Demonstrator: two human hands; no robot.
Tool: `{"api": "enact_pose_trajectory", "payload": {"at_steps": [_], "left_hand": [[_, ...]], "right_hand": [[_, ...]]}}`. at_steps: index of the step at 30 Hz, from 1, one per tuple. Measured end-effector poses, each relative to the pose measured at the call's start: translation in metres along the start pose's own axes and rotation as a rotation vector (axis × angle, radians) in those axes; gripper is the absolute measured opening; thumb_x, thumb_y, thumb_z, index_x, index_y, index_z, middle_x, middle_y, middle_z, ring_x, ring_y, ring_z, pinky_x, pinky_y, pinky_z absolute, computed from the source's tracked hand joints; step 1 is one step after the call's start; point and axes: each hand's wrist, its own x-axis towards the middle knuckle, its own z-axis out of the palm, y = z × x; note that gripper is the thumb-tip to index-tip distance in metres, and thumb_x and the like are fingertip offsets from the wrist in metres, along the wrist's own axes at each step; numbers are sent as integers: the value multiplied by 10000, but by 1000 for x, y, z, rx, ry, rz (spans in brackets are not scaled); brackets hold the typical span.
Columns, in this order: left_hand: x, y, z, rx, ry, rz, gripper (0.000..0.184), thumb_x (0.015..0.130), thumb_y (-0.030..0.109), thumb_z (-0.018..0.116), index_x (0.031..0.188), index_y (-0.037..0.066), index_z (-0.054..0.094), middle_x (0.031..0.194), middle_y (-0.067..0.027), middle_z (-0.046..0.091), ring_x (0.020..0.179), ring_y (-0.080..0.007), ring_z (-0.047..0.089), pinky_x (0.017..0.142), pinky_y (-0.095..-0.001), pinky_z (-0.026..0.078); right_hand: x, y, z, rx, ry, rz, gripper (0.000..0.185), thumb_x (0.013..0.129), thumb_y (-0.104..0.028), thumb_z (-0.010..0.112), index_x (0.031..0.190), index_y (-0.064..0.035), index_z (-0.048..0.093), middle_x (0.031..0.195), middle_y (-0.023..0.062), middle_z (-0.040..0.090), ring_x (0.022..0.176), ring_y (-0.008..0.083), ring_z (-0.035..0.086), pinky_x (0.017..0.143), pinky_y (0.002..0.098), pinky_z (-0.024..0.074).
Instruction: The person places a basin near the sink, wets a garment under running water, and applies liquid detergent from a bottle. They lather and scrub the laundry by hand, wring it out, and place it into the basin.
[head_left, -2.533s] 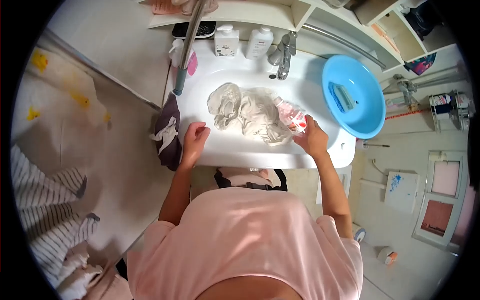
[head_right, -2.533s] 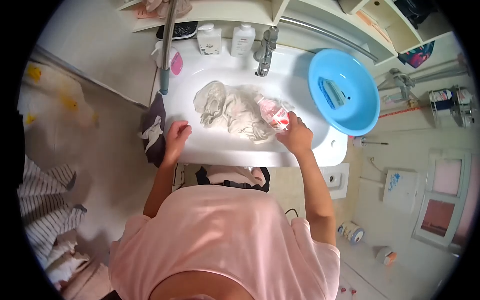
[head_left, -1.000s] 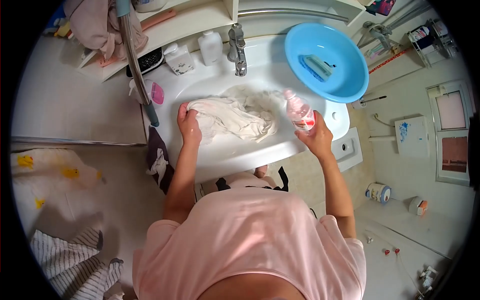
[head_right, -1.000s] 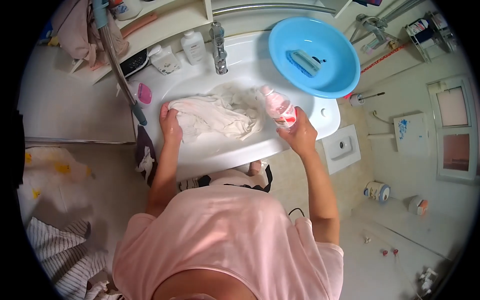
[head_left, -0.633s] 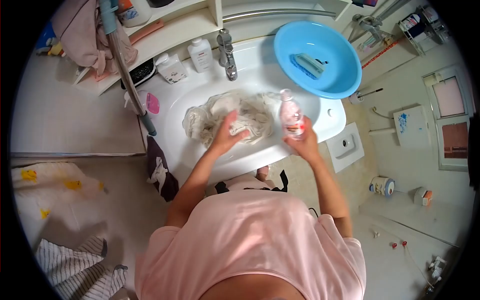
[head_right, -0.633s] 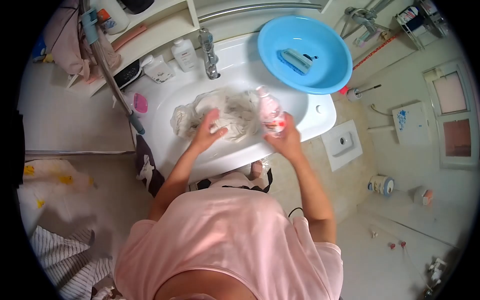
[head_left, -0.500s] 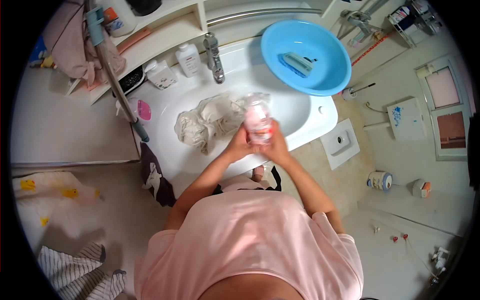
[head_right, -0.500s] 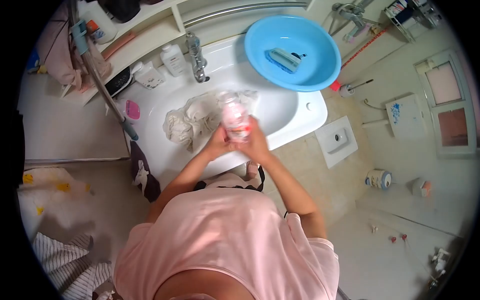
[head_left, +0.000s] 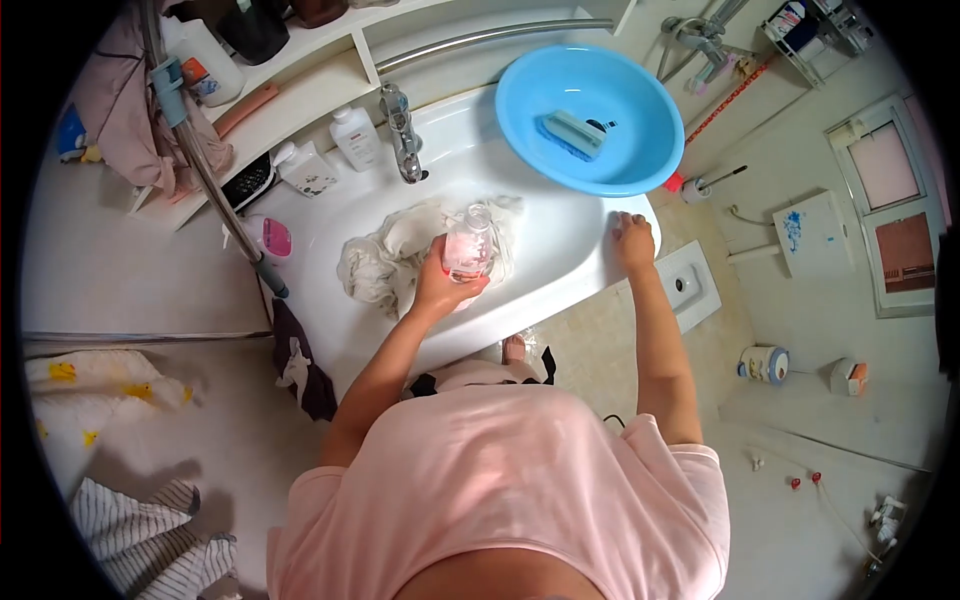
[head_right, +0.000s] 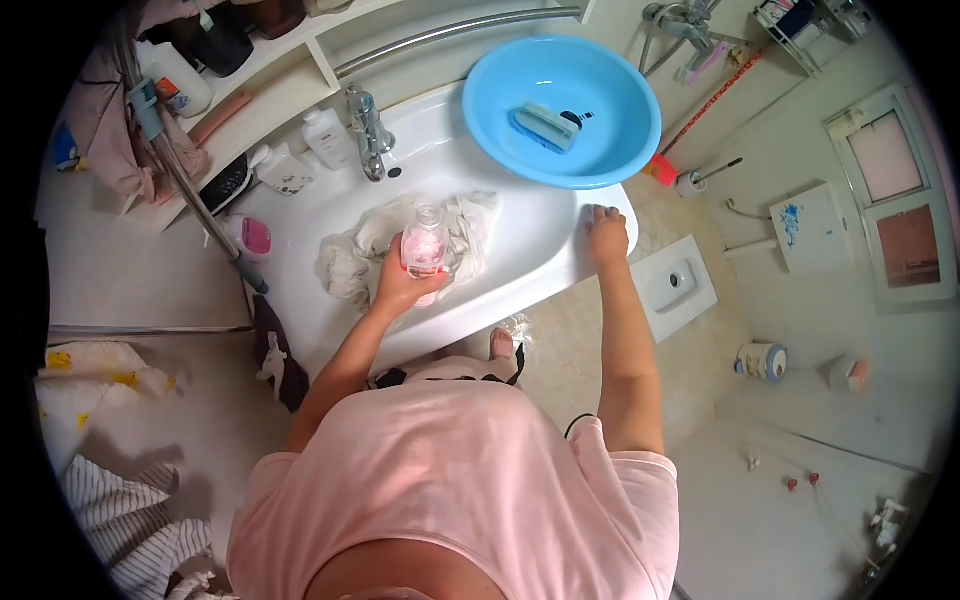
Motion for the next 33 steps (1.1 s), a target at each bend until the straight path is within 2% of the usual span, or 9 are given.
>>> {"api": "enact_pose_trajectory", "payload": {"at_steps": [4, 8, 11, 14, 16, 18, 23, 29, 33], "left_hand": [[4, 5, -2, 63, -12, -5, 710, 553, 166, 807, 1145, 13, 446, 1003, -131, 585, 937, -227, 586, 838, -333, 454], [-2, 16, -2, 149, -58, -40, 687, 552, 153, 814, 1130, 30, 463, 1033, -121, 578, 948, -201, 573, 840, -324, 446], [-7, 19, -2, 137, -82, -24, 689, 540, 154, 813, 1125, 31, 470, 1038, -121, 569, 957, -201, 561, 850, -322, 437], [-11, 27, -10, 90, -136, -7, 694, 530, 149, 812, 1127, 30, 477, 1030, -112, 566, 945, -194, 552, 850, -317, 433], [-18, 27, -21, 91, -207, 19, 702, 522, 146, 812, 1132, 34, 482, 1020, -97, 570, 927, -188, 551, 845, -314, 434], [-24, 32, -34, 14, -382, -103, 713, 521, 141, 805, 1149, 42, 483, 1023, -78, 576, 922, -174, 550, 846, -309, 433], [-35, 33, -51, -20, -674, -91, 724, 524, 143, 791, 1177, 58, 490, 1016, -38, 586, 921, -139, 551, 857, -300, 431], [-44, 26, -23, -7, -420, 8, 646, 525, 212, 802, 1083, 48, 519, 953, -84, 604, 872, -214, 591, 788, -323, 462], [-39, 35, 13, 281, -120, 108, 623, 529, 218, 791, 1049, 25, 506, 933, -169, 594, 843, -337, 592, 745, -391, 483]], "right_hand": [[-11, -10, -4, 215, -128, -81, 370, 751, -159, 674, 1101, -76, 585, 947, 136, 592, 838, 281, 594, 727, 380, 488], [-36, -120, -100, 863, -219, -349, 337, 775, -74, 672, 1098, -49, 580, 880, 87, 552, 696, 150, 515, 630, 253, 439], [-35, -164, -143, 930, -270, -583, 307, 797, -59, 648, 1097, -43, 582, 940, 101, 570, 716, 162, 528, 645, 269, 454], [-33, -171, -152, 938, -336, -682, 313, 796, -57, 647, 1101, -42, 582, 996, 108, 577, 742, 178, 527, 666, 280, 464], [-36, -178, -158, 864, -274, -890, 329, 775, -66, 654, 1098, -54, 588, 1033, 131, 583, 839, 260, 558, 733, 343, 482], [-41, -184, -159, 816, -202, -1057, 330, 764, -76, 652, 1087, -60, 590, 1025, 150, 583, 917, 327, 558, 777, 387, 480], [-53, -197, -174, 694, -209, -1256, 281, 771, -113, 640, 1038, -43, 583, 977, 124, 587, 922, 292, 559, 764, 374, 486], [-68, -188, -160, 444, -20, -1092, 212, 774, -200, 642, 893, -55, 542, 752, 95, 563, 690, 277, 567, 560, 378, 466], [-75, -174, -143, 416, 10, -646, 223, 806, -261, 620, 839, -69, 510, 545, 102, 545, 521, 307, 570, 483, 402, 442]]}}
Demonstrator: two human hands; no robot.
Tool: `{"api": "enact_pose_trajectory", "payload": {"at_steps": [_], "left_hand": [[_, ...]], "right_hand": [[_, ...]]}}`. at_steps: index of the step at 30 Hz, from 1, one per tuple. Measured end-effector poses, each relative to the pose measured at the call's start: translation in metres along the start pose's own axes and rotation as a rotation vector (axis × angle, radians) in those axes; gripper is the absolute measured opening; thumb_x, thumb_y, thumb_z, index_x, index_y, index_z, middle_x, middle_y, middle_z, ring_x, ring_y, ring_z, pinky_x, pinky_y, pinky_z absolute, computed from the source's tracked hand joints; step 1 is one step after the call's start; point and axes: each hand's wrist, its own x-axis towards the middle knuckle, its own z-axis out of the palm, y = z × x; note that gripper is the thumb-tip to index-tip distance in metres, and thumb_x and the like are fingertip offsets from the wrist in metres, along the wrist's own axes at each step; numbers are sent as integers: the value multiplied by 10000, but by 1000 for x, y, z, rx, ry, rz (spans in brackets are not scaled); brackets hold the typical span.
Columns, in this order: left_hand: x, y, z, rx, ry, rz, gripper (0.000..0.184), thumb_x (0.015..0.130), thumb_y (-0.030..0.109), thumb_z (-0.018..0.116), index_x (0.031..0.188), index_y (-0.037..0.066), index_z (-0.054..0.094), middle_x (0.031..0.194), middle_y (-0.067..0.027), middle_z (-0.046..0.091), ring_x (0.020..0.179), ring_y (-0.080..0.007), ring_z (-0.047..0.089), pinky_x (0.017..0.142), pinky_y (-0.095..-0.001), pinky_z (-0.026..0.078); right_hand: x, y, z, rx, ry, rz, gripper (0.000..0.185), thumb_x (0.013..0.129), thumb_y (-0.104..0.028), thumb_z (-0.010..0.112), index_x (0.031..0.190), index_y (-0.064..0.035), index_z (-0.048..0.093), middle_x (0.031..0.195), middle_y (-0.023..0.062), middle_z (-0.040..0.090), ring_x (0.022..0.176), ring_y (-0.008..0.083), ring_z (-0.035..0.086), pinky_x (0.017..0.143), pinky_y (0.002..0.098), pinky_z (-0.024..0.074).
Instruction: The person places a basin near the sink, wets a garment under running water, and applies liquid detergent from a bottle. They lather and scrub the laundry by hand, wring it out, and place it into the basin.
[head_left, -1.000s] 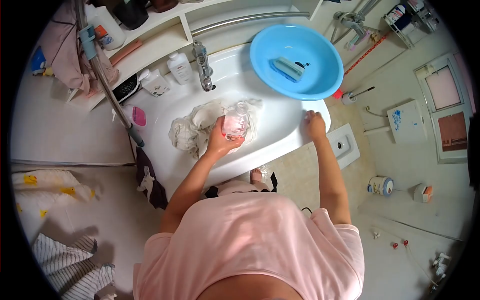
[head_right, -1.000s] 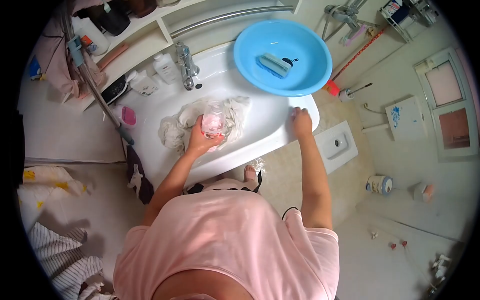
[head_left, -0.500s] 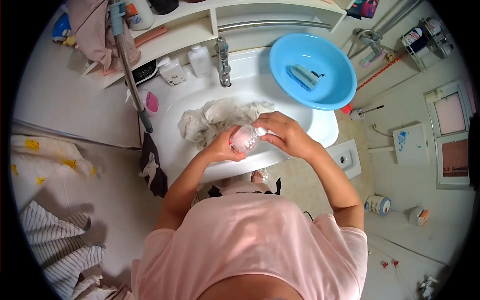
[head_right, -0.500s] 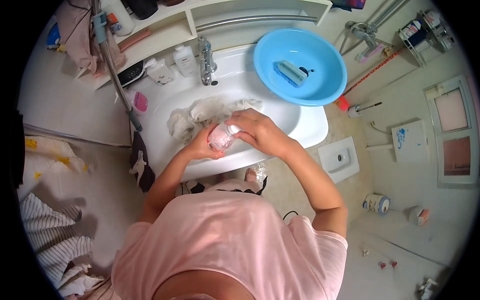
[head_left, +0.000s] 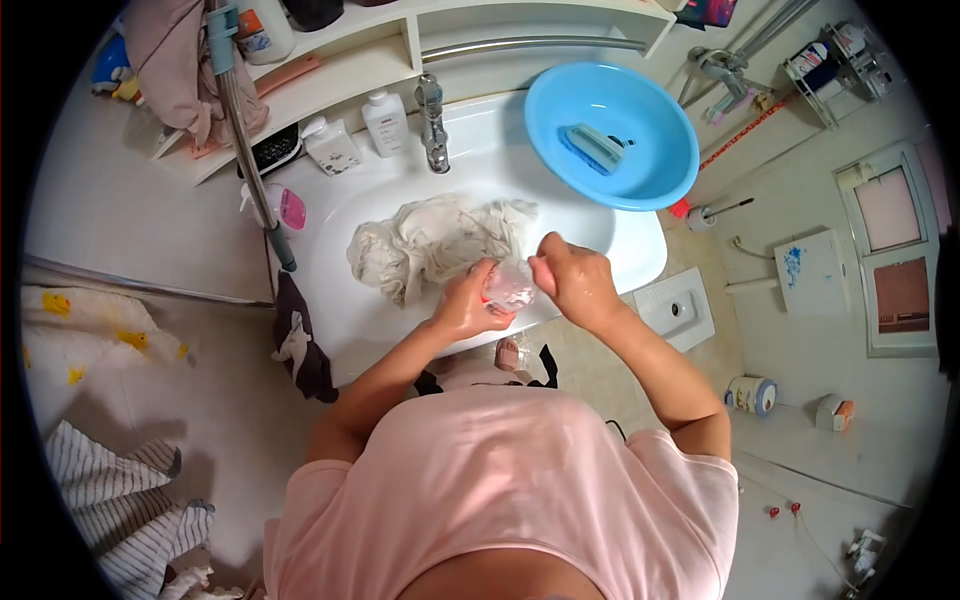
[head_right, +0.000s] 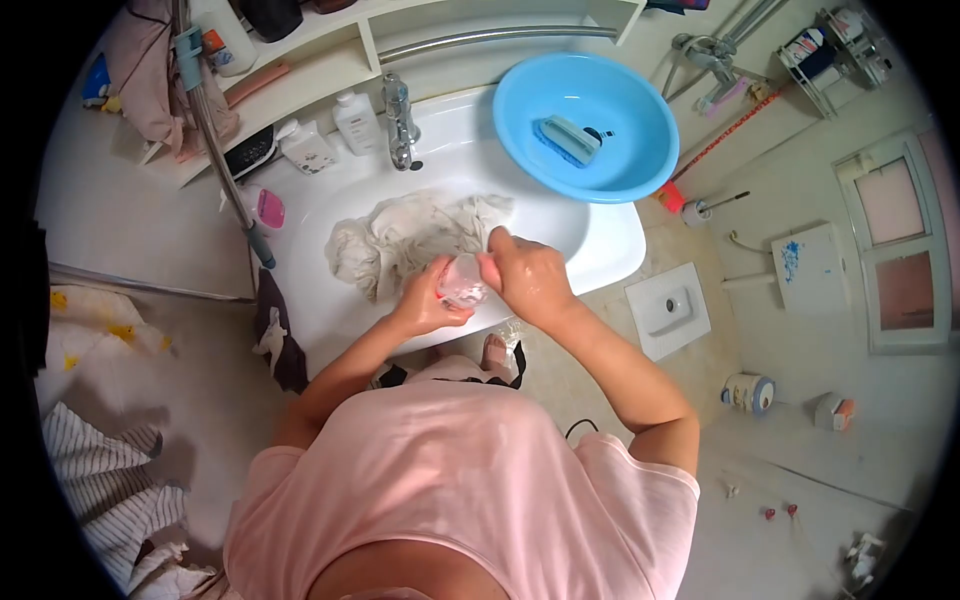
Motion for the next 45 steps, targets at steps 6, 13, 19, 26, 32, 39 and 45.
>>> {"api": "enact_pose_trajectory", "payload": {"at_steps": [6, 13, 19, 26, 32, 39, 45], "left_hand": [[34, 27, 62, -13, 171, 217, 771, 537, 219, 822, 1166, 6, 429, 1027, -185, 550, 943, -355, 547, 802, -417, 456], [49, 6, 52, 69, -48, 222, 980, 645, 277, 795, 1368, -4, 195, 1325, -252, 348, 1221, -382, 362, 1021, -424, 305], [17, -76, 21, 199, -61, -6, 711, 723, 291, 717, 1270, -10, 377, 1220, -223, 454, 1147, -356, 436, 971, -400, 358], [-19, -125, -31, 282, 152, -172, 526, 737, 246, 708, 1155, 16, 487, 1112, -192, 518, 1046, -338, 500, 889, -395, 410], [-18, -145, -57, 221, 295, -140, 442, 755, 187, 700, 1126, 28, 518, 1049, -158, 570, 926, -280, 575, 788, -362, 460], [44, -119, -78, 459, 235, -64, 612, 740, 252, 703, 1284, 147, 445, 1253, -147, 462, 1146, -311, 456, 957, -427, 364], [48, -179, -43, 666, -43, -314, 585, 716, 286, 706, 1256, 247, 485, 1236, -94, 460, 1148, -307, 446, 940, -440, 383]], "right_hand": [[-4, 1, -60, -61, -16, 254, 352, 763, -392, 665, 831, -67, 549, 501, 81, 547, 501, 271, 589, 468, 373, 445], [-17, 76, -106, -409, 169, 416, 360, 706, -377, 713, 864, -81, 583, 593, 112, 600, 564, 284, 613, 506, 369, 460], [-8, 121, -110, -562, 38, 589, 443, 750, -439, 653, 1030, -107, 569, 741, 156, 640, 697, 331, 625, 613, 427, 474], [7, 119, -119, -755, -77, 537, 360, 766, -408, 644, 1006, -147, 574, 943, 63, 608, 864, 276, 604, 649, 406, 482], [12, 124, -112, -876, 27, 401, 355, 743, -361, 685, 1010, -144, 597, 956, 45, 611, 867, 250, 598, 655, 383, 486], [50, 43, -2, 54, -242, 182, 425, 752, -389, 690, 1057, -104, 608, 1001, 108, 635, 862, 267, 620, 760, 369, 485], [48, 64, 196, -140, -691, 331, 791, 648, -459, 726, 1339, -252, 400, 1436, 147, 258, 1311, 442, 173, 968, 546, 363]]}}
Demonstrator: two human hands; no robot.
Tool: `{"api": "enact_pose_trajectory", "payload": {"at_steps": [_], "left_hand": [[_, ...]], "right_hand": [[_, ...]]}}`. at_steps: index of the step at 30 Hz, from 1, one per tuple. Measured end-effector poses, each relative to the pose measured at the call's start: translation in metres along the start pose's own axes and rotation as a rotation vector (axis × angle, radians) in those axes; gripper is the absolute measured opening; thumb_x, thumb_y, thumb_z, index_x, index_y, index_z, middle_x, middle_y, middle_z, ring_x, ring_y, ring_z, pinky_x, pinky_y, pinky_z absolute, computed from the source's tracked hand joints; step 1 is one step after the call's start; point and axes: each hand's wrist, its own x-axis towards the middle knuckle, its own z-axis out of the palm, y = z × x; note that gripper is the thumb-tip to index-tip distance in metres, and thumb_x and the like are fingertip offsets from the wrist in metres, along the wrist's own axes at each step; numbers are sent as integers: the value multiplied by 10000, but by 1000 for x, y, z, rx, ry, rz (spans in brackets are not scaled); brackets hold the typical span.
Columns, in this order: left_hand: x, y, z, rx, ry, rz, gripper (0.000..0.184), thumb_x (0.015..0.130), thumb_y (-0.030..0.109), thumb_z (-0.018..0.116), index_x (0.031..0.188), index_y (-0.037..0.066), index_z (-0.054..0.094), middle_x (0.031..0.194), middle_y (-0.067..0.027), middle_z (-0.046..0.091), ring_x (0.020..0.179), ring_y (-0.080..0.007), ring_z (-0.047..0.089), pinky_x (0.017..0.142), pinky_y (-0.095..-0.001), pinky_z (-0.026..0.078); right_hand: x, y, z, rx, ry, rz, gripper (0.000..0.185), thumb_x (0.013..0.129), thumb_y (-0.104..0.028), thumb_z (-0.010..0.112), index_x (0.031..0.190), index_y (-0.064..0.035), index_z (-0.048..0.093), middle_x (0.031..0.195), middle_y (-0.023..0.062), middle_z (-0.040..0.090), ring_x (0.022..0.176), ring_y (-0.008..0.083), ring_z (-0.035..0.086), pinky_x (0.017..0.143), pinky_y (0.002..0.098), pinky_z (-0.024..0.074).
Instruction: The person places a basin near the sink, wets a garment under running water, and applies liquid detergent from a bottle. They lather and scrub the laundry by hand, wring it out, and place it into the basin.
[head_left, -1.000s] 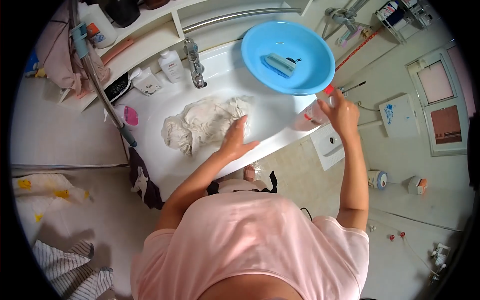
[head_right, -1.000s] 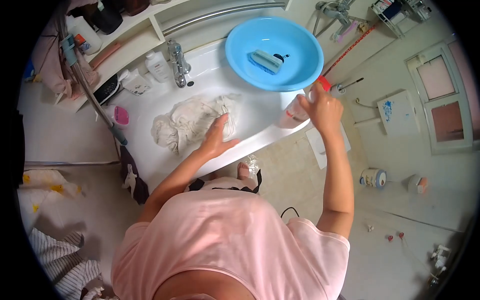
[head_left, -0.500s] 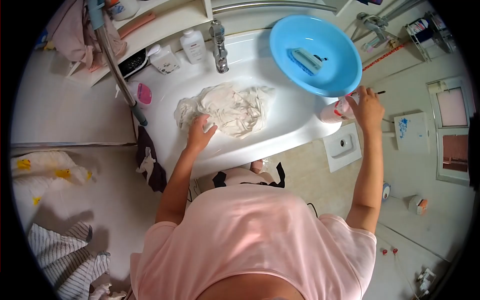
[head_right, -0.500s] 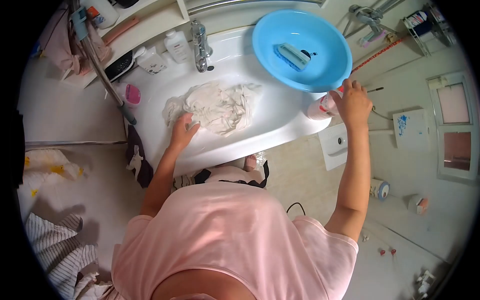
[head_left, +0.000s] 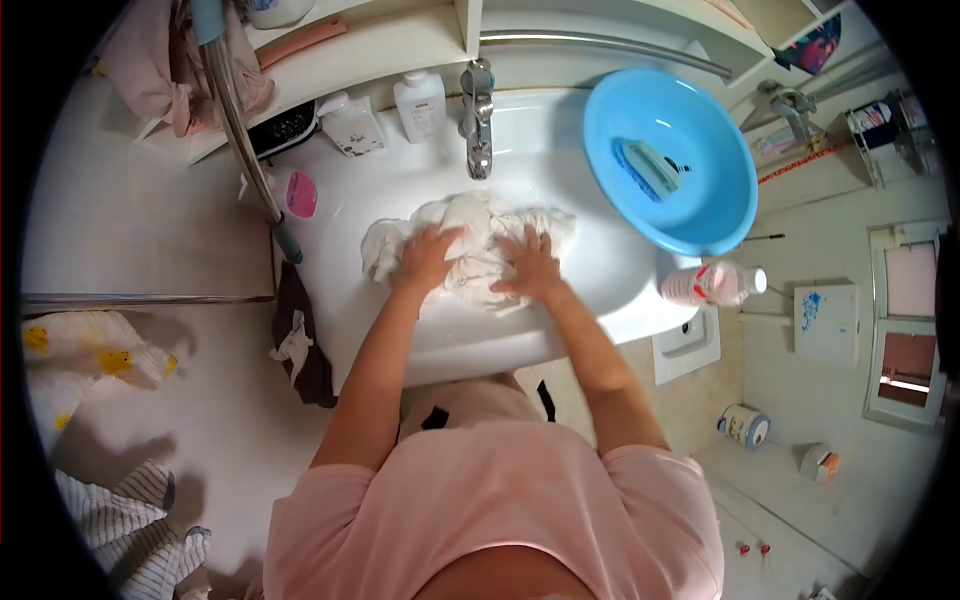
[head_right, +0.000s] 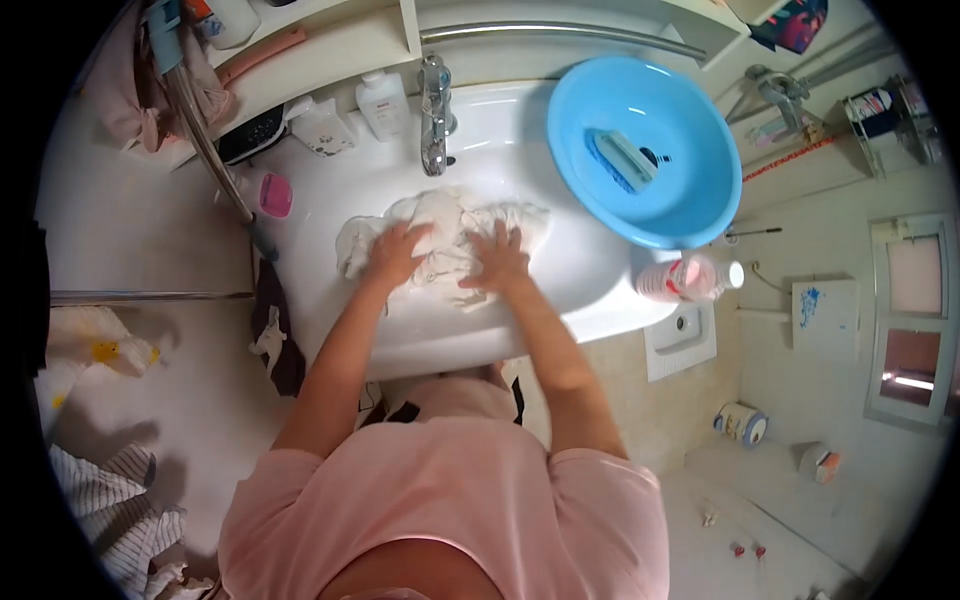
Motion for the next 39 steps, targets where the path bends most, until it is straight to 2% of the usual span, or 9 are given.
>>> {"api": "enact_pose_trajectory", "payload": {"at_steps": [7, 10, 15, 16, 23, 28, 32, 36, 39], "left_hand": [[-46, -19, -18, -48, -8, -201, 407, 751, 317, 665, 1129, 198, 570, 1150, -64, 537, 1101, -270, 483, 949, -443, 351], [-46, -22, -25, 107, 12, -110, 466, 767, 400, 634, 1187, 213, 553, 1219, -97, 506, 1163, -280, 432, 1019, -484, 255], [-8, 9, 14, 83, 19, 111, 561, 767, 524, 588, 1226, 206, 537, 1375, -200, 335, 1337, -358, 202, 1039, -595, 160], [-5, 16, 23, 76, 15, 94, 541, 752, 498, 615, 1174, 164, 558, 1371, -197, 344, 1332, -356, 210, 1030, -609, 165], [-7, 8, 44, -170, 226, 257, 538, 572, 407, 732, 961, 65, 589, 1014, -93, 534, 997, -287, 472, 864, -429, 346], [44, -3, 69, -51, 343, 233, 313, 633, 326, 633, 829, 84, 612, 866, -89, 587, 858, -265, 529, 766, -397, 393], [87, -25, 89, 125, 52, 135, 258, 612, 324, 593, 682, 83, 652, 729, -114, 611, 730, -300, 567, 688, -430, 412], [107, -6, -1, -170, -419, -164, 348, 693, 362, 637, 841, 48, 659, 865, -162, 651, 788, -324, 618, 707, -407, 469], [102, -26, 9, -606, 46, -223, 357, 748, 381, 654, 896, 57, 655, 934, -164, 651, 856, -316, 625, 758, -361, 487]], "right_hand": [[44, 20, 11, 14, 168, 101, 366, 712, -313, 662, 1039, -163, 594, 1095, 99, 538, 1047, 333, 504, 861, 407, 468], [52, 22, -15, -41, 114, 105, 488, 683, -378, 684, 1111, -178, 560, 1190, 90, 476, 1128, 327, 431, 899, 441, 430], [88, 12, -5, -28, 171, 79, 823, 684, -682, 566, 1360, -247, 391, 1467, 125, 216, 1322, 395, 193, 954, 685, 226], [90, 2, 2, -198, 118, 40, 799, 712, -684, 526, 1345, -210, 416, 1444, 128, 276, 1289, 393, 263, 973, 623, 278], [26, -5, 58, -71, 515, -541, 353, 713, -335, 646, 979, -117, 564, 1078, 83, 527, 1023, 299, 477, 800, 458, 401], [102, -3, 45, -59, 288, -403, 194, 702, -184, 582, 886, -121, 589, 912, 73, 538, 915, 259, 500, 776, 383, 389], [150, 3, 40, 81, 342, -220, 129, 716, -155, 548, 797, -80, 616, 818, 99, 595, 855, 268, 565, 734, 401, 434], [159, 2, 26, 20, 100, -88, 160, 750, -156, 506, 799, -58, 622, 800, 139, 651, 790, 291, 637, 698, 444, 482], [158, 1, 1, 134, 249, 90, 238, 813, -300, 517, 882, -93, 614, 800, 152, 659, 793, 331, 639, 714, 439, 492]]}}
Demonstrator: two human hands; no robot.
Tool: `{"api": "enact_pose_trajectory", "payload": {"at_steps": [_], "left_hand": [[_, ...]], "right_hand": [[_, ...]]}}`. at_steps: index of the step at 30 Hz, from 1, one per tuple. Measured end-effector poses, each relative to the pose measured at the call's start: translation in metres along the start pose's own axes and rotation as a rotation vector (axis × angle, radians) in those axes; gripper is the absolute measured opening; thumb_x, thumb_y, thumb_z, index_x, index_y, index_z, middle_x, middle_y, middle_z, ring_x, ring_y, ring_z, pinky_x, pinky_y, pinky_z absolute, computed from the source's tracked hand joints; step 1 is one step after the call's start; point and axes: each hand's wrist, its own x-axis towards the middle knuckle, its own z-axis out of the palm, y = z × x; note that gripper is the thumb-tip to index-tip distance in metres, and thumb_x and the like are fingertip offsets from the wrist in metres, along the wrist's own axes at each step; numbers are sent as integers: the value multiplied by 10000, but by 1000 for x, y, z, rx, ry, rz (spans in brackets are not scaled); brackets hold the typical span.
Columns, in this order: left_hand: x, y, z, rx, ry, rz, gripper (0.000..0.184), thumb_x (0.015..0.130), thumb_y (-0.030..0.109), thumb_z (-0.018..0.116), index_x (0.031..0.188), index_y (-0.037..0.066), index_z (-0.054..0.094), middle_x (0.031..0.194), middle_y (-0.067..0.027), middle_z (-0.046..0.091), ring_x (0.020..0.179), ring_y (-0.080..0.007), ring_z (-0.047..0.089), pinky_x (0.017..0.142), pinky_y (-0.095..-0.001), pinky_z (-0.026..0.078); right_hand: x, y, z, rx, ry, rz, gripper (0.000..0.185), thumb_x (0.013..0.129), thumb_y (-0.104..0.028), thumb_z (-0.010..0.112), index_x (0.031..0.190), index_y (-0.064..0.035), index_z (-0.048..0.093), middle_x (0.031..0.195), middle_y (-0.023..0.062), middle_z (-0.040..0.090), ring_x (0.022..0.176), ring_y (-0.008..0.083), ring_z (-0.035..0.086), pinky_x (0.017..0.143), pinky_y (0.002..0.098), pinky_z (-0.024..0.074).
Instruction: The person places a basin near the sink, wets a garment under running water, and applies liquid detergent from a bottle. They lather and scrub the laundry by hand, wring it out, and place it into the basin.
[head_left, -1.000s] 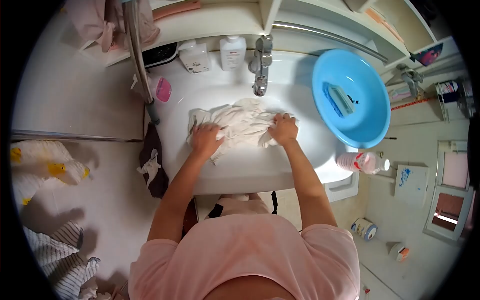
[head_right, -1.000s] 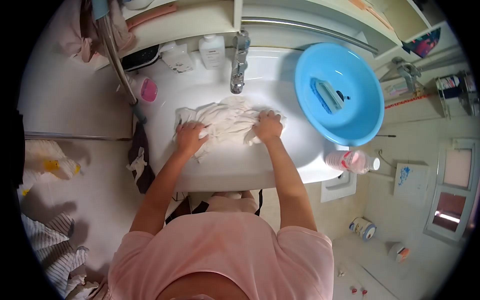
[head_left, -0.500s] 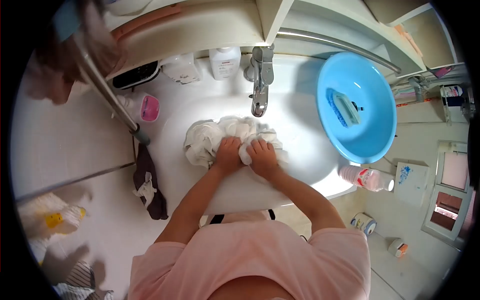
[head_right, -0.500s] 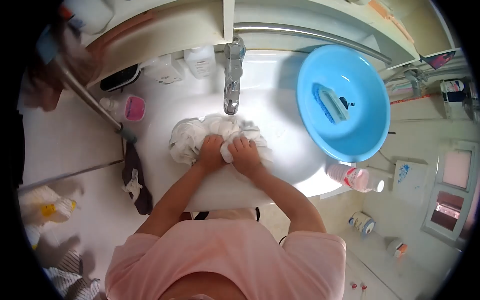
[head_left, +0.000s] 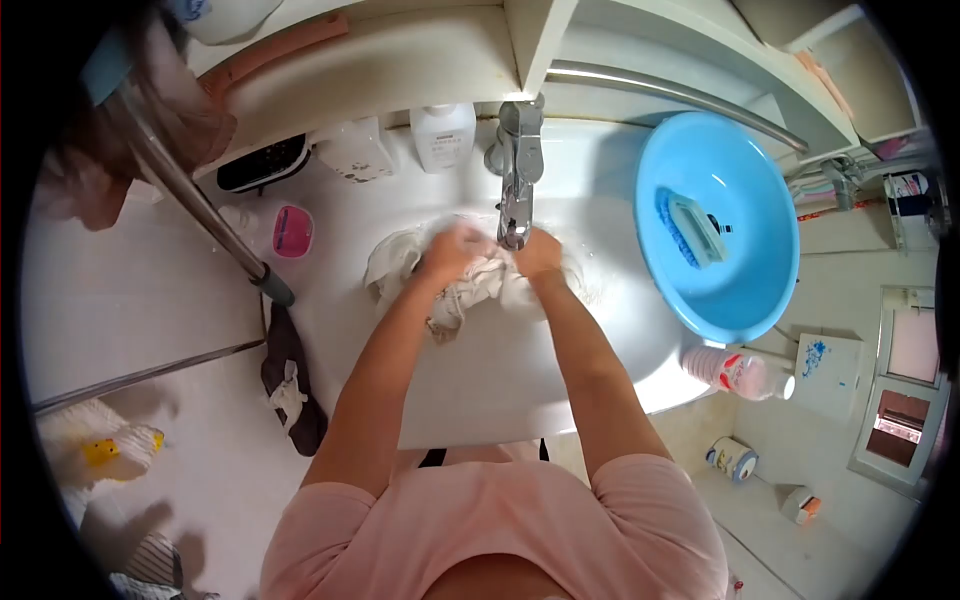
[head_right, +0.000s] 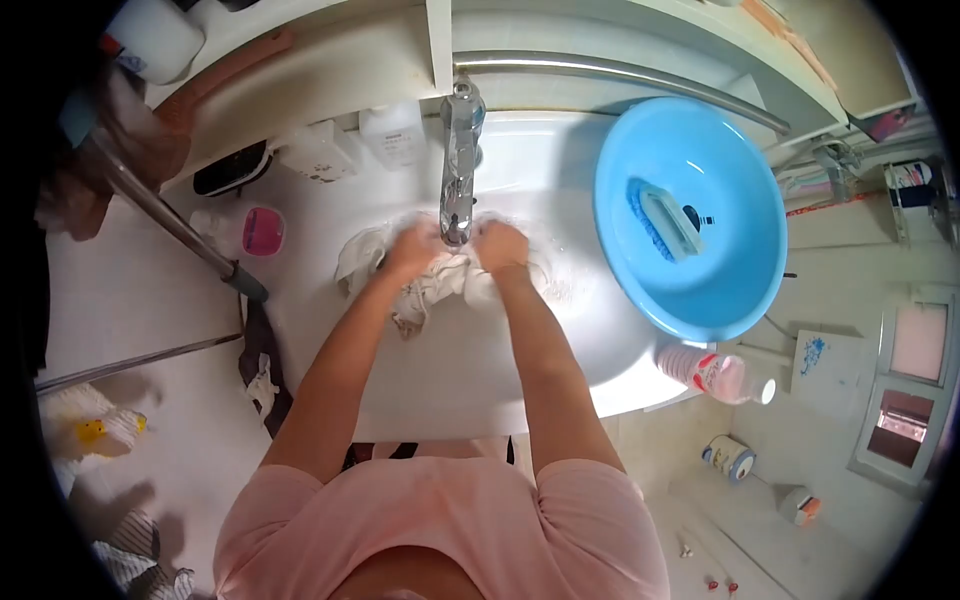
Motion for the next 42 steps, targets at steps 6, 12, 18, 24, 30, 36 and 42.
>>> {"api": "enact_pose_trajectory", "payload": {"at_steps": [6, 12, 18, 24, 30, 36, 42], "left_hand": [[-95, -21, -5, 564, 109, 364, 581, 721, 412, 701, 1235, 207, 525, 1133, -168, 574, 1091, -311, 504, 866, -450, 398], [-122, 4, 41, 692, -15, 303, 404, 718, 197, 619, 1107, 98, 574, 1102, -181, 504, 1039, -325, 491, 840, -434, 385], [-55, -29, 50, 750, -260, 155, 323, 686, 230, 621, 944, 36, 633, 974, -152, 577, 938, -324, 560, 841, -406, 428], [-18, 26, 11, 667, -488, -16, 399, 690, 354, 653, 972, 72, 642, 1016, -145, 622, 983, -336, 576, 858, -435, 427], [-44, -7, -29, 524, -19, 141, 795, 664, 559, 671, 1284, 112, 449, 1252, -187, 503, 1190, -327, 449, 977, -468, 335], [-92, -25, 41, 544, 310, 167, 678, 685, 456, 681, 1283, 206, 483, 1300, -217, 428, 1209, -397, 390, 985, -537, 284], [-107, -59, 66, 669, 243, 346, 438, 747, 233, 569, 1183, 190, 561, 1170, -187, 520, 1121, -350, 475, 903, -525, 357]], "right_hand": [[-45, 54, 8, -162, -166, -39, 354, 807, -284, 559, 1127, -133, 548, 1107, 166, 554, 951, 323, 574, 750, 432, 493], [-153, -5, 7, -198, 118, -526, 313, 808, -316, 518, 1028, -107, 593, 1040, 131, 574, 901, 264, 559, 723, 406, 482], [-62, 15, 43, -218, 127, -528, 288, 791, -299, 510, 939, -78, 621, 932, 117, 634, 882, 261, 601, 735, 387, 476], [-18, 1, 20, -11, -63, -106, 263, 789, -247, 477, 746, -47, 643, 765, 174, 647, 720, 348, 629, 676, 440, 503], [-13, 15, -15, 48, 119, 164, 642, 745, -623, 529, 1083, -82, 594, 1231, 157, 535, 1182, 337, 453, 914, 498, 383], [-77, -18, 6, 45, 17, -335, 634, 662, -570, 641, 1115, -129, 583, 1164, 131, 514, 1075, 315, 458, 844, 546, 363], [-135, 4, 30, -27, 15, -457, 285, 774, -355, 587, 925, -116, 624, 1008, 108, 576, 954, 277, 503, 788, 435, 416]]}}
